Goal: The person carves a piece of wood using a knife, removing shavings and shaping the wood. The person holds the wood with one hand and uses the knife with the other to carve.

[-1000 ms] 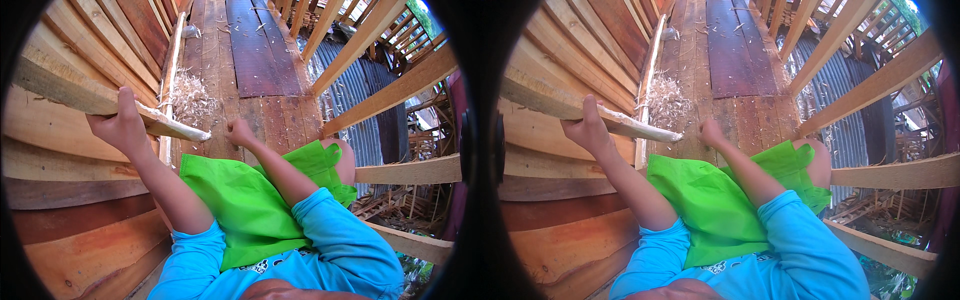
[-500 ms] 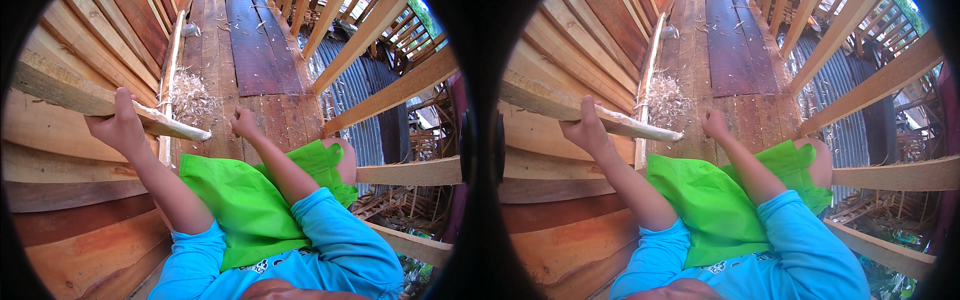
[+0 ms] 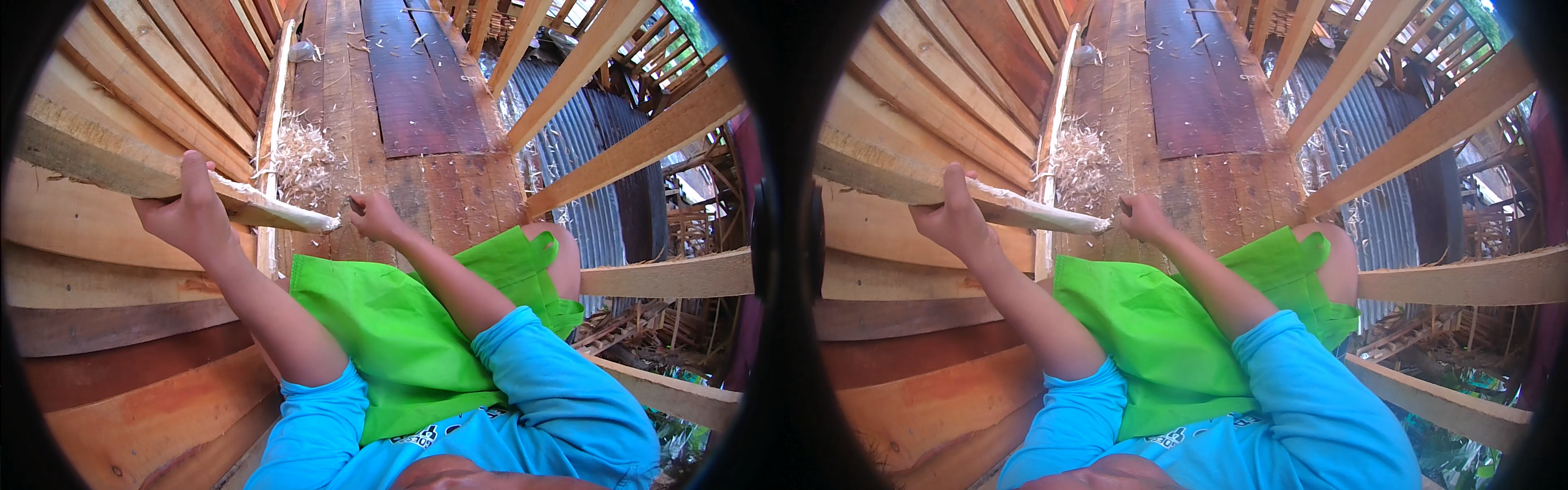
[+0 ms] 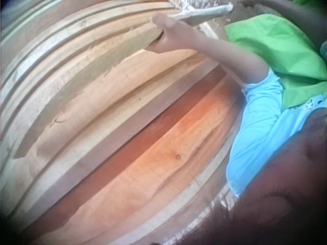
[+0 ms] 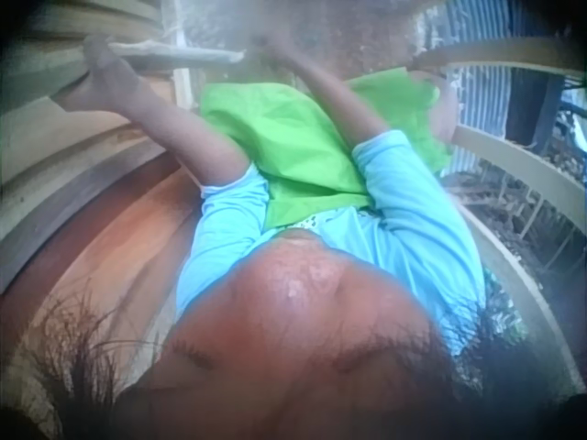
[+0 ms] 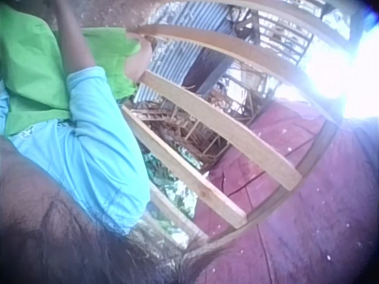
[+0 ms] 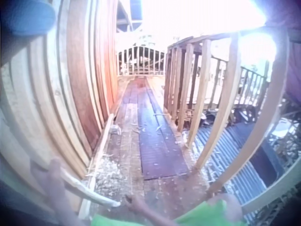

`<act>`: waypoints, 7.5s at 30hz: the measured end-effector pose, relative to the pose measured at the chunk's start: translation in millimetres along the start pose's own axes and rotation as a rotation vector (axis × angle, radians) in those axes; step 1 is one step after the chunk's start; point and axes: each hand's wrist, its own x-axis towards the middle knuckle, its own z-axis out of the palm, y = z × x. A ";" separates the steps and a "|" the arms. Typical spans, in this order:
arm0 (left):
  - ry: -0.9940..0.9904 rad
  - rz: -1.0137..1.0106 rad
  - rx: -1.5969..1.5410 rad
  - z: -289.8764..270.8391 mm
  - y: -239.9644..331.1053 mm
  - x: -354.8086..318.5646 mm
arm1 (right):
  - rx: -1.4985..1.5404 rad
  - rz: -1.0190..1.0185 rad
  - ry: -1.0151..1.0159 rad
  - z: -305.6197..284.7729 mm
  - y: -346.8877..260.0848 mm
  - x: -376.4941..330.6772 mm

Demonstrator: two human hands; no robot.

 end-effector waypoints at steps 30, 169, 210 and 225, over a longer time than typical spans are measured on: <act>0.070 -0.033 -0.062 -5.0 1.6 2.6 | -0.478 0.366 0.119 -12.9 -13.1 -45.4; 0.032 -0.046 0.052 -6.6 -1.1 1.0 | -0.675 0.125 -0.157 -65.2 29.0 -23.2; -0.030 -0.047 0.005 16.0 -27.6 -5.0 | -0.374 -0.674 -0.633 -138.3 61.1 64.8; -0.048 -0.069 0.008 17.5 -34.5 -4.2 | -0.427 -0.177 -0.175 -134.1 40.7 64.5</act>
